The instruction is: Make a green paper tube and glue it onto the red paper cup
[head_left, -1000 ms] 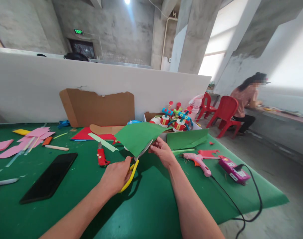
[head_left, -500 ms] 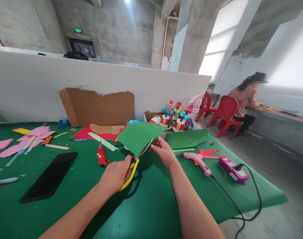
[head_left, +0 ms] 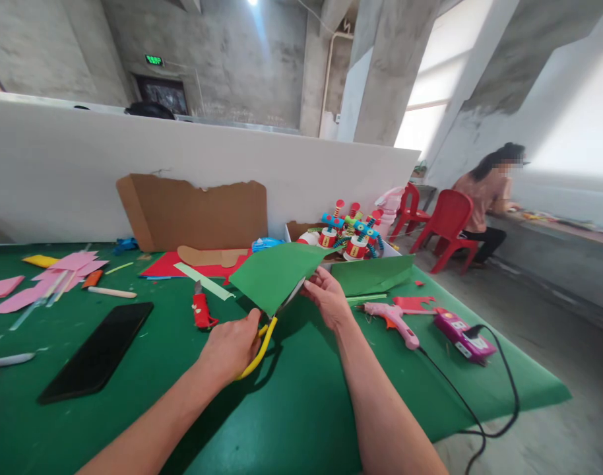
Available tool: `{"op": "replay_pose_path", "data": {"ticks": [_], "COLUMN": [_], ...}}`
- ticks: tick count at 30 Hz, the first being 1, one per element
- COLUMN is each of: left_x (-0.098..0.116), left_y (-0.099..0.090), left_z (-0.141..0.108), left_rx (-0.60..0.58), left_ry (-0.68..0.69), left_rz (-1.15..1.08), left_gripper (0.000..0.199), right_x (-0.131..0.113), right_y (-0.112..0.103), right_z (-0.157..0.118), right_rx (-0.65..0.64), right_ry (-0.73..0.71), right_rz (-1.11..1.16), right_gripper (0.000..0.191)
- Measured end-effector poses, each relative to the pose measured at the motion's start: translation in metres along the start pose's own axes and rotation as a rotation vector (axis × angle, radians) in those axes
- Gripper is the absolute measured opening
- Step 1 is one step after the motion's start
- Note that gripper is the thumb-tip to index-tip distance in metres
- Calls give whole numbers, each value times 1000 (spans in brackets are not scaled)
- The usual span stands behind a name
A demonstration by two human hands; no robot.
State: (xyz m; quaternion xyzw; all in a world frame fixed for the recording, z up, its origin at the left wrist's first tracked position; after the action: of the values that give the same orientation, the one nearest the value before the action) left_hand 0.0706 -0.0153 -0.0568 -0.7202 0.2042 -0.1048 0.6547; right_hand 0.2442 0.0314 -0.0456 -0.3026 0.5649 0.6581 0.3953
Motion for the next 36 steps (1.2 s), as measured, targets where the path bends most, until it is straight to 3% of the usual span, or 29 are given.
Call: {"op": "replay_pose_path", "data": {"ticks": [21, 36], "left_x": [-2, -2], "left_y": [1, 2], "left_z": [2, 2], "left_rx": [82, 55], "left_ry": [-5, -11], "left_rz": [-34, -38], "left_gripper": [19, 21], "right_x": [7, 9], "right_y": [3, 2], "right_z": [0, 0], "right_rx": [-26, -4], "right_ry": [-22, 3], "right_rz": [17, 28], "right_gripper": [40, 41]}}
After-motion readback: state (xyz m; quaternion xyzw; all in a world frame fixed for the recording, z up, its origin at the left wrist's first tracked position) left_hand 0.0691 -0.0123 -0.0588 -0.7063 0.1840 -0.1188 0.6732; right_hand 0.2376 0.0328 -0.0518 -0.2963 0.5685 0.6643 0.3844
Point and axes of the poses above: each hand's wrist, its own z-axis towards the middle knuckle, its own y-axis out of the palm, x = y × z, the point moved 8 cm from there along z, towards the middle knuckle, and after that the axes turned 7 degrees about z, right-handed, at the moved point
